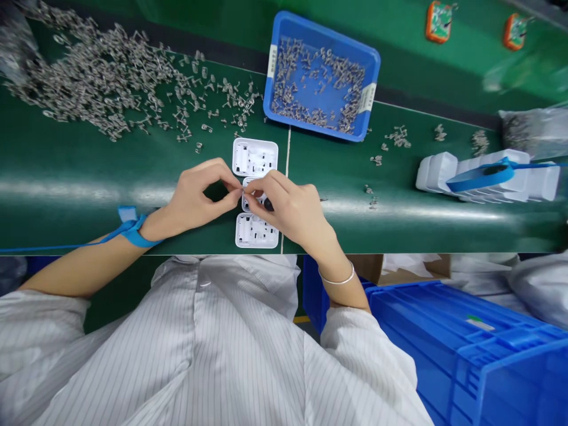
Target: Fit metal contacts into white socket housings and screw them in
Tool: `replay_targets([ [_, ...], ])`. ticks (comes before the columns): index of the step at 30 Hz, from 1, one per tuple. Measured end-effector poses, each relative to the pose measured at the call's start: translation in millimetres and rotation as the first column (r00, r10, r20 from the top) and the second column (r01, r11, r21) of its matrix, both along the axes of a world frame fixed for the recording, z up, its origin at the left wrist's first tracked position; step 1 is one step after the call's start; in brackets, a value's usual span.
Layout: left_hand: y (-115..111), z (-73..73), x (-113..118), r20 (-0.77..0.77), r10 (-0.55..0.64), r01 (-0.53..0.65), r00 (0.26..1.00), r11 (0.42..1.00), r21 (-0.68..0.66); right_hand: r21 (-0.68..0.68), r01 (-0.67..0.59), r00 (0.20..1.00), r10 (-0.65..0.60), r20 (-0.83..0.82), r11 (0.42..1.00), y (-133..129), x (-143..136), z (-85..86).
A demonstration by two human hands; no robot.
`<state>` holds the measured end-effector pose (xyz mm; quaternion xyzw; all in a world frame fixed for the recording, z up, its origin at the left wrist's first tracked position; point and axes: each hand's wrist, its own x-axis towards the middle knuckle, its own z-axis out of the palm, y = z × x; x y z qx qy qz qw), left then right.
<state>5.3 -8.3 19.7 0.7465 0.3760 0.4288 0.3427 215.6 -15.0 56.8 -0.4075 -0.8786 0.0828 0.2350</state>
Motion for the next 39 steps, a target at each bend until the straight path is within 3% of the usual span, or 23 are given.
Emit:
replay_targets([
  [5,2.0,-0.6,-1.4,0.035,0.072,-0.066,0.997,0.987,-0.147,-0.108,0.097,0.994,-0.101,-0.031,0.989,10.3,-3.5,1.6],
  [8,5.2,-2.0,-4.5,-0.098,0.113,-0.118,0.989,0.992,-0.044,-0.221,0.227,0.967,-0.246,-0.065,0.949,25.9,-6.1,3.2],
  [10,7.7,-6.4,-5.8,-0.228,0.088,-0.074,0.970,0.995,0.067,-0.284,0.256,0.958,-0.283,-0.057,0.924,40.2,-9.6,2.0],
  [14,10.3,-19.8,-4.9,-0.486,0.096,0.013,0.868,0.976,0.216,-0.341,0.219,0.974,-0.228,0.014,0.914,67.8,-20.2,-7.3],
  [18,9.8,-24.7,-3.6,-0.562,0.094,0.059,0.822,0.967,0.248,-0.364,0.222,0.975,-0.203,0.091,0.904,82.5,-29.4,-19.3],
  [24,9.2,-22.2,-2.9,-0.552,0.123,0.050,0.825,0.956,0.288,-0.305,0.232,0.972,-0.210,0.103,0.924,84.8,-30.8,-31.5],
  [31,9.3,-23.0,-2.3,-0.542,0.101,0.056,0.834,0.963,0.265,-0.267,0.295,0.951,-0.255,0.176,0.917,81.0,-31.0,-32.1],
  [36,10.4,-21.1,-2.9,-0.527,0.071,0.056,0.847,0.974,0.221,-0.120,0.208,0.958,-0.178,0.223,0.971,69.5,-31.0,-32.3],
  [39,10.7,-19.8,-3.0,-0.526,0.064,0.068,0.848,0.972,0.227,-0.111,0.180,0.952,-0.145,0.269,0.977,59.0,-28.7,-25.8],
])
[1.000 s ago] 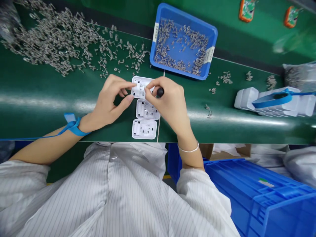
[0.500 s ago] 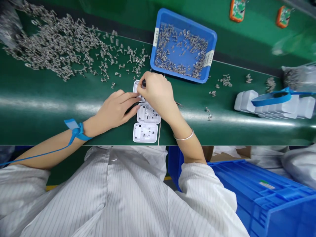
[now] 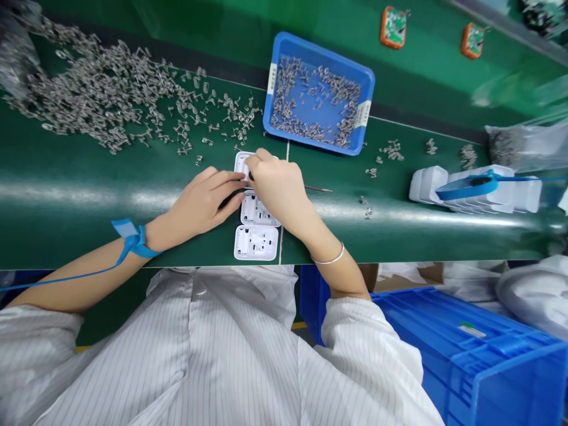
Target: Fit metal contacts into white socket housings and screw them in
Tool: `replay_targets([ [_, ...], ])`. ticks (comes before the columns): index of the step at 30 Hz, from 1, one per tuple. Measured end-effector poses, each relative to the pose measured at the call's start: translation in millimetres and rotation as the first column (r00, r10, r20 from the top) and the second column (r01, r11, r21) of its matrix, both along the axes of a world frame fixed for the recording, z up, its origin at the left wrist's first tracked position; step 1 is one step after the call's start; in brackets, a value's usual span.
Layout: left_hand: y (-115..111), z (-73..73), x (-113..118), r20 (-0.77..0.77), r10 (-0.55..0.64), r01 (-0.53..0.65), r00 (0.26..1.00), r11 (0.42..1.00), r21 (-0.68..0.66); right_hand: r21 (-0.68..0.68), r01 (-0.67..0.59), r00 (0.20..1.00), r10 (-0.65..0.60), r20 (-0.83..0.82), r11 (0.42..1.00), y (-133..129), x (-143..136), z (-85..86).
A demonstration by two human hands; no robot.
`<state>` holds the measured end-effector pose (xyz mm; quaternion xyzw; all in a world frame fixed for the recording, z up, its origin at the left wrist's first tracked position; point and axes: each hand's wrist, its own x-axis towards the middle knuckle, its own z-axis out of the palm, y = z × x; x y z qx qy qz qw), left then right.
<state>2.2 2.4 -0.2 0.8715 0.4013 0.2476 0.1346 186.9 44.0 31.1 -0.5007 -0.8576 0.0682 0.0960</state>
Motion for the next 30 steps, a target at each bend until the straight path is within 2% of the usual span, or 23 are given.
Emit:
replay_targets([
  [3,-0.6,1.0,-0.8,0.003,0.008,-0.008,1.000,1.000,0.021,0.016,0.044,0.996,-0.043,-0.076,0.999,-6.8,13.6,9.7],
  [5,-1.6,1.4,-1.8,0.008,0.014,-0.014,1.000,1.000,0.016,0.070,0.158,0.980,-0.147,-0.137,0.985,-5.2,35.6,15.3],
  [7,-2.7,1.6,-2.7,0.016,0.014,-0.014,1.000,1.000,-0.006,0.131,0.345,0.935,-0.328,-0.134,0.930,3.3,68.3,19.6],
  [10,-4.8,1.8,-3.1,0.071,0.018,-0.014,0.997,0.998,-0.065,0.140,0.583,0.812,-0.580,-0.065,0.800,26.3,123.6,25.5],
  [11,-5.4,2.0,-3.0,0.094,0.021,-0.013,0.995,0.996,-0.092,0.104,0.604,0.797,-0.602,-0.051,0.790,34.9,138.8,27.0],
  [13,-6.3,2.7,-2.8,0.146,0.033,-0.014,0.989,0.992,-0.127,0.006,0.574,0.818,-0.573,-0.048,0.819,51.0,159.0,28.5],
  [16,-6.2,3.7,-3.0,0.216,0.058,-0.036,0.975,0.994,-0.103,-0.075,0.519,0.849,-0.524,-0.064,0.851,67.8,164.1,25.7],
  [23,-3.9,3.9,-5.2,0.276,0.089,-0.077,0.957,0.996,-0.051,-0.088,0.533,0.840,-0.538,-0.066,0.842,83.6,148.6,17.5],
  [30,-4.4,6.0,-4.1,0.271,0.066,-0.055,0.960,0.997,-0.046,-0.149,0.590,0.804,-0.594,0.021,0.794,85.7,141.4,16.6],
])
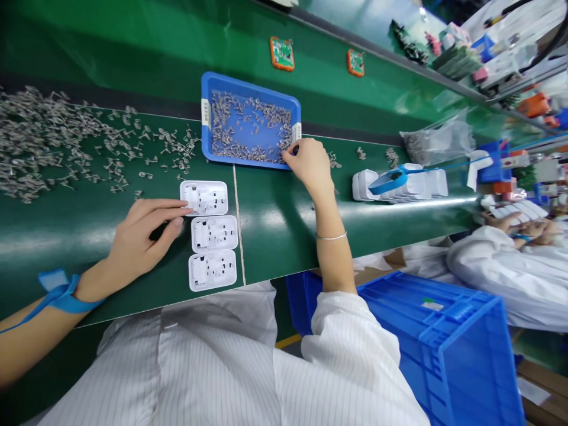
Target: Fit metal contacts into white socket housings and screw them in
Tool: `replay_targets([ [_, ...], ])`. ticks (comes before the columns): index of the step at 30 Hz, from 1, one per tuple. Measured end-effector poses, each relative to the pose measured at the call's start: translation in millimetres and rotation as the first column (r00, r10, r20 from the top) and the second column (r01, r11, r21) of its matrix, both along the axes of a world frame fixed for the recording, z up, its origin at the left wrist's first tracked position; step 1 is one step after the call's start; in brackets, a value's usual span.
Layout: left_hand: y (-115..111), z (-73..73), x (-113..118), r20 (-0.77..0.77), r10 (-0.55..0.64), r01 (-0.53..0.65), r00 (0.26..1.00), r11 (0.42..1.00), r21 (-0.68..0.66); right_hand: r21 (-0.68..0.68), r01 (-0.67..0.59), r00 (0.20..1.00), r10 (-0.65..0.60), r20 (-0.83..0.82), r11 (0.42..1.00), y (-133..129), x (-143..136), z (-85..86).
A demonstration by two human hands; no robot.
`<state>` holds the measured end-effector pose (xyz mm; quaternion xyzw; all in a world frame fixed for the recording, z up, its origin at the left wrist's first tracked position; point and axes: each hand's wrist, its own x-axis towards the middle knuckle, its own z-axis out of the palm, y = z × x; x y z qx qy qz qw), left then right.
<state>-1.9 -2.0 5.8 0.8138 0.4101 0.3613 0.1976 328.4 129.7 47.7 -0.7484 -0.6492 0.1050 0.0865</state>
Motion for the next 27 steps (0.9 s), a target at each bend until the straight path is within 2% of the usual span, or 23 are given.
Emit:
replay_targets([
  [8,-0.5,1.7,-0.2,-0.015,-0.013,0.013,1.000,1.000,-0.004,-0.072,0.009,1.000,-0.007,0.025,0.997,5.2,-7.3,0.3],
  [14,-1.2,0.0,-0.2,-0.004,-0.024,0.024,1.000,1.000,0.018,-0.035,-0.041,0.998,0.043,0.038,0.999,7.4,-4.2,-5.0],
  [17,-1.5,-0.3,0.1,0.004,-0.021,0.021,1.000,0.999,0.029,0.047,-0.051,0.999,0.051,0.002,0.998,0.9,-0.9,0.0],
  [20,-2.7,1.0,0.8,0.053,-0.019,0.019,0.998,1.000,0.018,0.193,-0.106,0.982,0.133,-0.131,0.975,-29.5,-15.0,17.6],
  [22,-4.1,1.8,1.6,0.104,-0.026,0.027,0.994,1.000,-0.004,0.222,-0.198,0.921,0.259,-0.291,0.955,-63.4,-38.3,32.1],
  [24,-5.9,1.4,2.8,0.160,-0.061,0.061,0.985,0.998,0.005,0.112,-0.335,0.823,0.349,-0.448,0.935,-99.1,-67.3,43.8],
  [27,-9.8,-0.5,5.5,0.255,-0.138,0.131,0.957,0.990,0.047,-0.034,-0.537,0.680,0.409,-0.609,0.843,-135.7,-103.1,50.1],
])
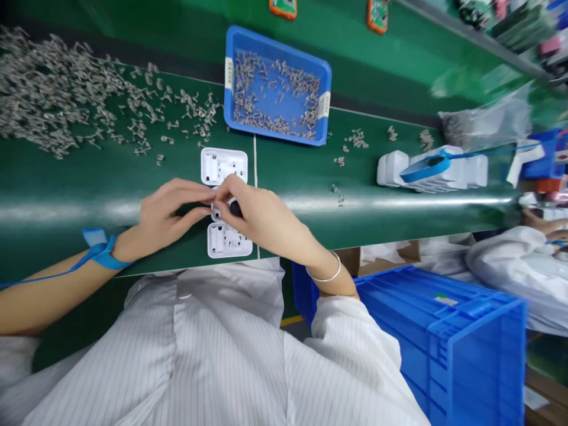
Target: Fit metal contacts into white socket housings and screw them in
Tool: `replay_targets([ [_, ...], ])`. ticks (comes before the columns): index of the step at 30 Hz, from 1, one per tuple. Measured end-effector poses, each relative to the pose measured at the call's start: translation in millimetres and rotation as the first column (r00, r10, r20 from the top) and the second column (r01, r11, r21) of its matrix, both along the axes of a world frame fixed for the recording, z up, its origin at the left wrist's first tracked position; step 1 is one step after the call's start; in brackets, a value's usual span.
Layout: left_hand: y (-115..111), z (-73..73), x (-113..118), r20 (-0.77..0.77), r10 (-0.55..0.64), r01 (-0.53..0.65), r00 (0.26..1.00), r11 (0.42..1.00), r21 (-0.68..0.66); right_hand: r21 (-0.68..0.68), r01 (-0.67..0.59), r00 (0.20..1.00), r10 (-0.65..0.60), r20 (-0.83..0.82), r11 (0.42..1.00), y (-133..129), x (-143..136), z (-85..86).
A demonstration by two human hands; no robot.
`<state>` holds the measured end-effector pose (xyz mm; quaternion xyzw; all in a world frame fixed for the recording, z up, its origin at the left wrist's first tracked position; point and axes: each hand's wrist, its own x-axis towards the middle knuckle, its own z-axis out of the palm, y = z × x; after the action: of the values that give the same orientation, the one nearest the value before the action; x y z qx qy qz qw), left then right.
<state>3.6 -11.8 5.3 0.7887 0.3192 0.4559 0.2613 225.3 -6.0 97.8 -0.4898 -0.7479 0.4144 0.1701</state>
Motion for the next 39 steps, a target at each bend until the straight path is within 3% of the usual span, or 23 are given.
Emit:
replay_targets([
  [3,-4.1,-1.0,3.3,0.095,0.029,-0.021,0.995,0.996,-0.092,-0.022,-0.072,0.996,0.071,-0.048,0.997,-10.8,-13.5,-6.9],
  [8,-8.0,1.3,9.3,0.193,0.109,-0.032,0.975,0.932,-0.362,-0.002,0.053,0.988,-0.052,-0.147,0.999,-14.5,-9.9,-18.5],
  [12,-10.5,2.2,11.9,0.284,0.075,0.057,0.956,0.901,-0.430,0.021,0.111,0.977,-0.105,-0.186,0.994,-26.1,-8.8,-20.8],
  [19,-11.3,1.4,12.2,0.341,0.029,0.127,0.940,0.895,-0.428,0.345,0.222,0.975,-0.204,-0.088,0.912,-41.2,-15.4,-32.5],
  [21,-8.9,2.8,10.6,0.268,0.014,0.098,0.963,0.911,-0.400,0.399,0.230,0.973,-0.225,-0.061,0.888,-39.3,-17.3,-35.2],
  [24,-4.0,3.8,6.4,0.010,0.105,-0.098,0.994,0.956,-0.277,0.342,0.259,0.961,-0.276,0.000,0.903,-29.9,-20.8,-40.8],
  [26,-1.4,1.8,3.8,-0.154,0.220,-0.248,0.963,0.948,-0.200,0.271,0.268,0.956,-0.290,0.045,0.924,-21.5,-24.0,-46.1],
  [28,-0.3,-2.1,2.5,-0.255,0.269,-0.319,0.929,0.931,-0.179,0.225,0.261,0.954,-0.286,0.086,0.939,-14.3,-27.4,-51.8],
  [32,-1.5,-8.4,3.7,-0.357,0.210,-0.294,0.910,0.935,-0.199,0.205,0.261,0.940,-0.297,0.168,0.943,-6.4,-32.0,-60.1],
  [39,-4.7,-5.1,4.4,-0.425,0.177,-0.288,0.888,0.934,-0.211,0.204,0.179,0.920,-0.237,0.311,0.963,-4.6,-36.8,-60.8],
])
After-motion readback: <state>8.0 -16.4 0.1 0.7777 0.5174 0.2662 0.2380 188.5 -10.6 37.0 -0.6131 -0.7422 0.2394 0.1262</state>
